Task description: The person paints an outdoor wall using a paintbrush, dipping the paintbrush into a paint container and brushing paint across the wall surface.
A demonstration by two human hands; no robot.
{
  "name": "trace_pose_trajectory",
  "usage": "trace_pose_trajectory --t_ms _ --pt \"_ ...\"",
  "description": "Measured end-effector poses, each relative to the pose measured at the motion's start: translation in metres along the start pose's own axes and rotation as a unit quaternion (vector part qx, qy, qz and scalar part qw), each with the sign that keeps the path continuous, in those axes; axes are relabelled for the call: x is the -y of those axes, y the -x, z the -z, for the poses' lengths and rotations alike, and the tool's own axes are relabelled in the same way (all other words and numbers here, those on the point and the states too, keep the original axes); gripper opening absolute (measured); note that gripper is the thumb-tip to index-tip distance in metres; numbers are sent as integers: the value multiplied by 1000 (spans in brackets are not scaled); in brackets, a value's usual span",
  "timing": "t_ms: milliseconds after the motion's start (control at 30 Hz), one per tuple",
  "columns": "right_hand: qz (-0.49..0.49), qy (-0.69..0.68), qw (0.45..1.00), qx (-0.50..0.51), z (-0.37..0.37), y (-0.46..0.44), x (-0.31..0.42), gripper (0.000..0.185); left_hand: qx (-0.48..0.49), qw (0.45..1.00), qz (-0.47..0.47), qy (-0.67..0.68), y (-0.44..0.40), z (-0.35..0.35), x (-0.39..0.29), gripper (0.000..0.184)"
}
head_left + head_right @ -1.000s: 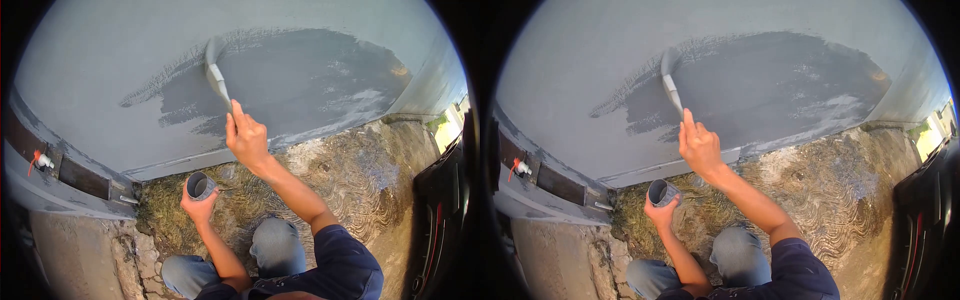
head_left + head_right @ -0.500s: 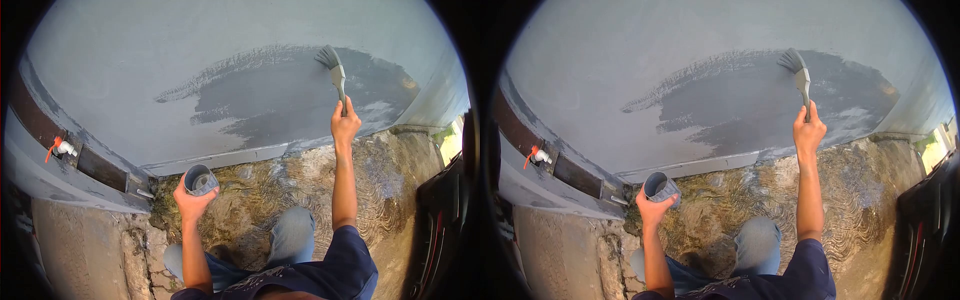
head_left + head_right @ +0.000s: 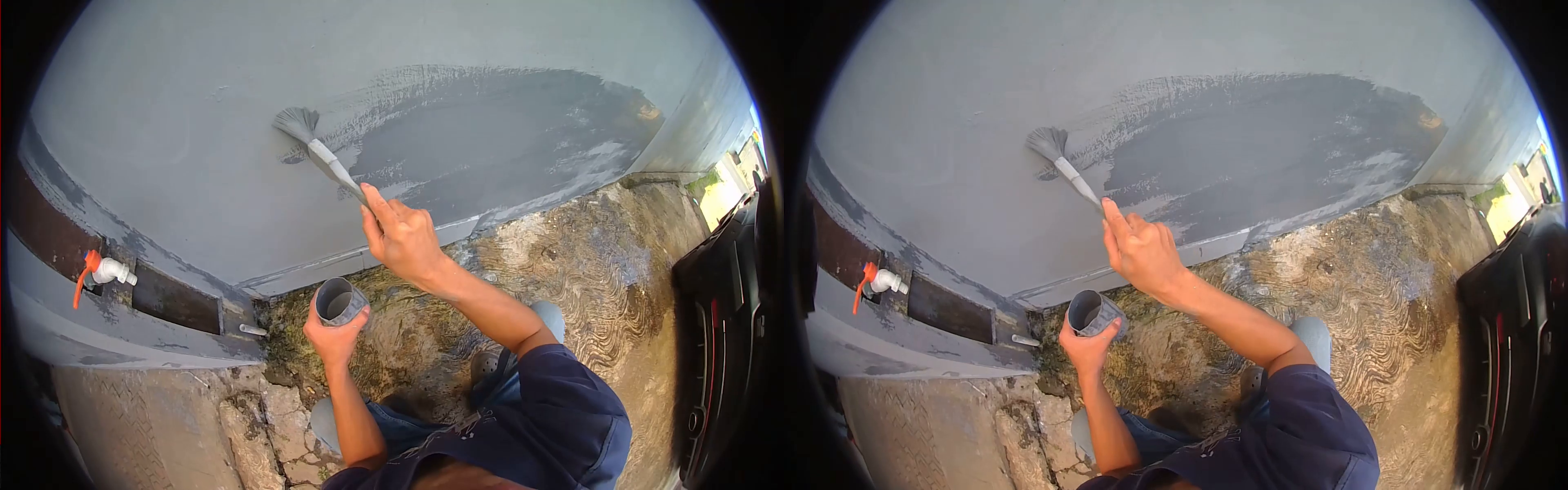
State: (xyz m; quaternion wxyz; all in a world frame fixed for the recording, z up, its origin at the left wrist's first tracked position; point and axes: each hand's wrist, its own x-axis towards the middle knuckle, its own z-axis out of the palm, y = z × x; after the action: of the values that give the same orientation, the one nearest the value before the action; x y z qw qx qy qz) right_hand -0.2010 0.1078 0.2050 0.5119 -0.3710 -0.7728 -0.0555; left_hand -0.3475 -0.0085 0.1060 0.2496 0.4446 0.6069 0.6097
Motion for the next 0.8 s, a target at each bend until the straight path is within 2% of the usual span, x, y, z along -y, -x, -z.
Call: trace_pose_trajectory --t_ms 100,200,267,333,367,433,467,533,600,700,800 --pt "-36 -6 998 -48 19 -3 -34 35 -2 1000 -22 9 -7 -1 6 58" --pt "-132 68 987 -65 76 -5 -77 24 7 999 -24 23 -4 -4 1 57" --pt "-194 131 968 -95 113 -5 -109 24 10 1000 -24 17 -5 -5 -6 56" --pt "-217 209 941 -157 140 -8 -137 23 33 998 -33 37 -4 -5 -9 56" --pt "-220 210 940 -155 151 -5 -159 23 29 998 -35 47 -4 -5 -7 57" --pt "-184 354 892 -212 159 3 -189 24 23 999 -35 31 -1 -4 -3 58" --pt "-184 353 893 -211 152 7 -191 24 13 999 -43 16 -3 -4 -3 58" --pt "-211 307 918 -137 115 6 -160 27 11 998 -67 4 -2 -2 -8 59" --pt "-216 252 936 -121 67 9 -116 29 4 999 -49 -13 0 -2 -10 59" --pt "-115 124 977 -130 20 22 -49 35 5 999 -50 -17 4 -3 -7 59" --pt "-61 13 998 -28 -17 43 4 36 15 996 -60 -69 8 -4 -18 60"
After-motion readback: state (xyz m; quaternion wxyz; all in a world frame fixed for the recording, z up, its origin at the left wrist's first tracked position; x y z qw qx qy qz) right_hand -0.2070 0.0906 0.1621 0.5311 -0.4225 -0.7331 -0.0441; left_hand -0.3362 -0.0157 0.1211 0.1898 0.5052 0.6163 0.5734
